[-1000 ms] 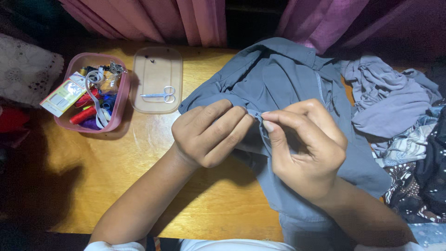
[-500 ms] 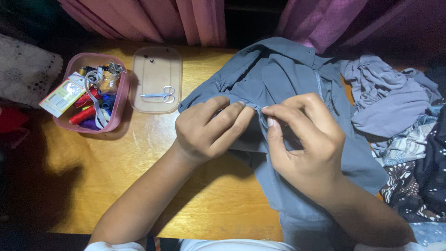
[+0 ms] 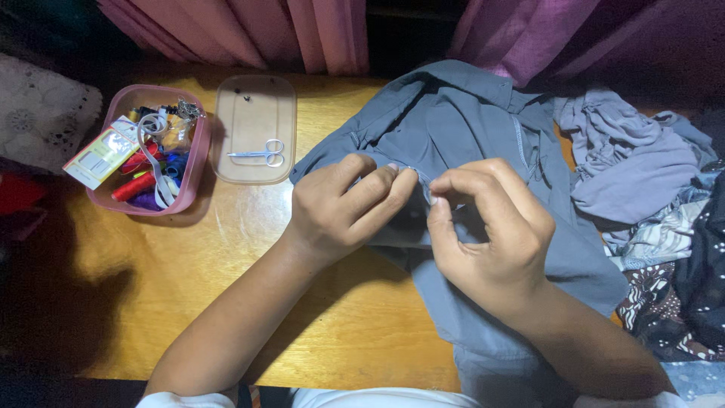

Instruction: The person threads a needle and ties a knot, then sews a button onto a gray shirt laid on the table, repeatedly pushing the needle through the fabric and button holes and pulling the thread through.

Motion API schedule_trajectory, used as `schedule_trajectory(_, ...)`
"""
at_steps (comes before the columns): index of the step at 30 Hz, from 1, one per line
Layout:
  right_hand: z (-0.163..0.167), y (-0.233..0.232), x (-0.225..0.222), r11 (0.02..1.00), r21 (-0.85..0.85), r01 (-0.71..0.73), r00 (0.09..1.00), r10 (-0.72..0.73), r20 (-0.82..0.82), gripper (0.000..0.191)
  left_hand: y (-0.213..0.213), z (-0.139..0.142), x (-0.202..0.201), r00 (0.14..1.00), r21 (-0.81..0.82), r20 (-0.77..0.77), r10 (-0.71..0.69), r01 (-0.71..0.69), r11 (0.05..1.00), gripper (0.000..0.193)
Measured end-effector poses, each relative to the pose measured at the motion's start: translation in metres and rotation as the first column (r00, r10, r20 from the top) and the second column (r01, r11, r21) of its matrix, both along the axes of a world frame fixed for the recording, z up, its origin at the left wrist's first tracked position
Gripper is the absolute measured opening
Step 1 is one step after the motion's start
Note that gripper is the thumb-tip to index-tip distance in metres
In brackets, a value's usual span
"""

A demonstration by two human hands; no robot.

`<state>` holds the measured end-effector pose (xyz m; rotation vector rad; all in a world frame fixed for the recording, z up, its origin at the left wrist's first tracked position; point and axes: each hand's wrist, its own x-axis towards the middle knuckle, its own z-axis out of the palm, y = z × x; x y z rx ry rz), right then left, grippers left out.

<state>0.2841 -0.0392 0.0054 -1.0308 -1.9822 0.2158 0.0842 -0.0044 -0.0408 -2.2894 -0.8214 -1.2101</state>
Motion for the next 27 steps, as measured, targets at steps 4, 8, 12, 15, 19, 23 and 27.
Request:
schedule_trajectory(4,0.0,0.0,0.001,1.0,-0.017,-0.024,1.0,0.024,-0.019,0.021,0.001,-0.002,0.002,1.0,-0.002,0.014,-0.003,0.003,1.0,0.032)
schedule_trajectory(8,-0.001,0.001,0.0,1.0,-0.004,-0.021,0.999,0.021,-0.027,0.02,0.001,-0.002,0.002,1.0,-0.01,0.02,-0.004,0.005,1.0,0.031)
schedule_trajectory(12,-0.002,0.001,-0.003,1.0,0.028,-0.01,1.0,0.011,-0.029,0.02,0.0,0.002,0.0,0.999,0.012,0.011,-0.051,0.051,0.999,0.031)
schedule_trajectory(15,-0.001,0.001,-0.001,0.999,0.031,-0.033,0.998,0.035,-0.06,0.02,-0.004,0.005,0.002,0.998,-0.008,0.021,-0.062,0.062,0.998,0.031)
schedule_trajectory(19,-0.001,-0.002,-0.001,0.995,0.089,-0.037,0.994,0.046,-0.104,0.02,-0.005,0.008,0.002,0.99,0.019,0.133,-0.046,0.043,0.999,0.024)
schedule_trajectory(23,-0.006,-0.003,-0.004,0.987,0.16,-0.008,0.996,0.022,-0.09,0.023,-0.007,0.011,0.006,0.967,-0.068,0.254,0.0,0.018,0.997,0.023)
schedule_trajectory(27,-0.008,-0.002,-0.004,0.976,0.215,-0.015,0.998,0.029,-0.06,0.024,-0.007,0.013,0.008,0.965,-0.091,0.26,-0.032,0.058,0.994,0.023)
